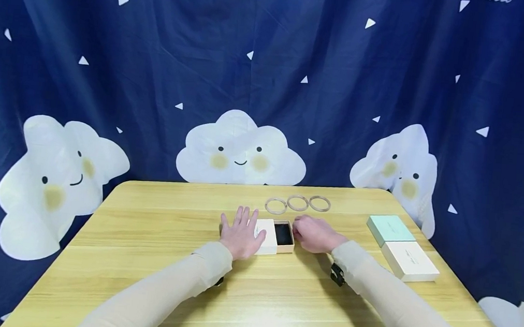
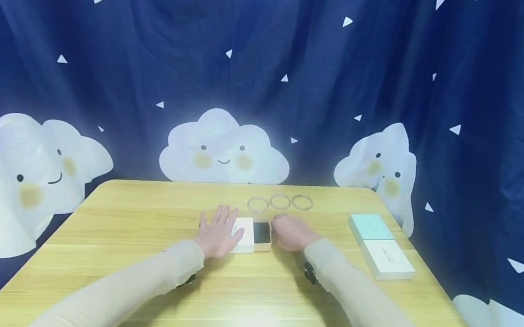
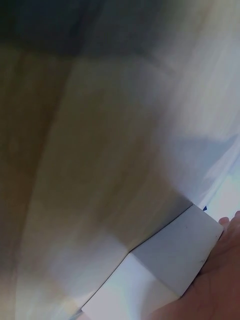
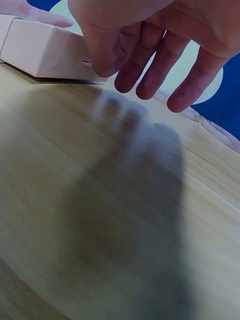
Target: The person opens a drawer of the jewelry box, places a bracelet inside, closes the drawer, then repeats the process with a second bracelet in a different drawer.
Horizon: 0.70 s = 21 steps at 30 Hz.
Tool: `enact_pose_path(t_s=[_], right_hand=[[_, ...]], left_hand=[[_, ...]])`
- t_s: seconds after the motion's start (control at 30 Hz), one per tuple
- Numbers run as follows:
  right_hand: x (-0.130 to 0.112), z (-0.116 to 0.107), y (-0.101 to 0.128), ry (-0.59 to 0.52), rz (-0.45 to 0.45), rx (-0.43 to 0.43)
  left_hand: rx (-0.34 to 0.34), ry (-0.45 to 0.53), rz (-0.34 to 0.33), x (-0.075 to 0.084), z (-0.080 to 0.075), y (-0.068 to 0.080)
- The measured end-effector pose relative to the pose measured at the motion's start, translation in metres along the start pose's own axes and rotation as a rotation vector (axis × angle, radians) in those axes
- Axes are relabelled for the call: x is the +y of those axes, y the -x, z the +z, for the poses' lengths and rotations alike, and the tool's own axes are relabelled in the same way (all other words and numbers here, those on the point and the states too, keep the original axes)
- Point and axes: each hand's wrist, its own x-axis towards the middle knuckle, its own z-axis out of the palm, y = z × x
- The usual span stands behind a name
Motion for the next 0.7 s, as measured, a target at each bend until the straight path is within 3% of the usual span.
enact_pose_path(t_s=[0.27,0.7], right_hand=[[0.0025,-0.0012,0.0018,0.008,0.002,0.003],[0.0073,-0.0006,0.0077,0.016,0.012,0.009]], left_hand=[[-0.031,-0.012,0.001,-0.0053,0.005,-0.0082],[-0.038,-0.002,0.021,-0.0026,-0.0012,-0.0029]])
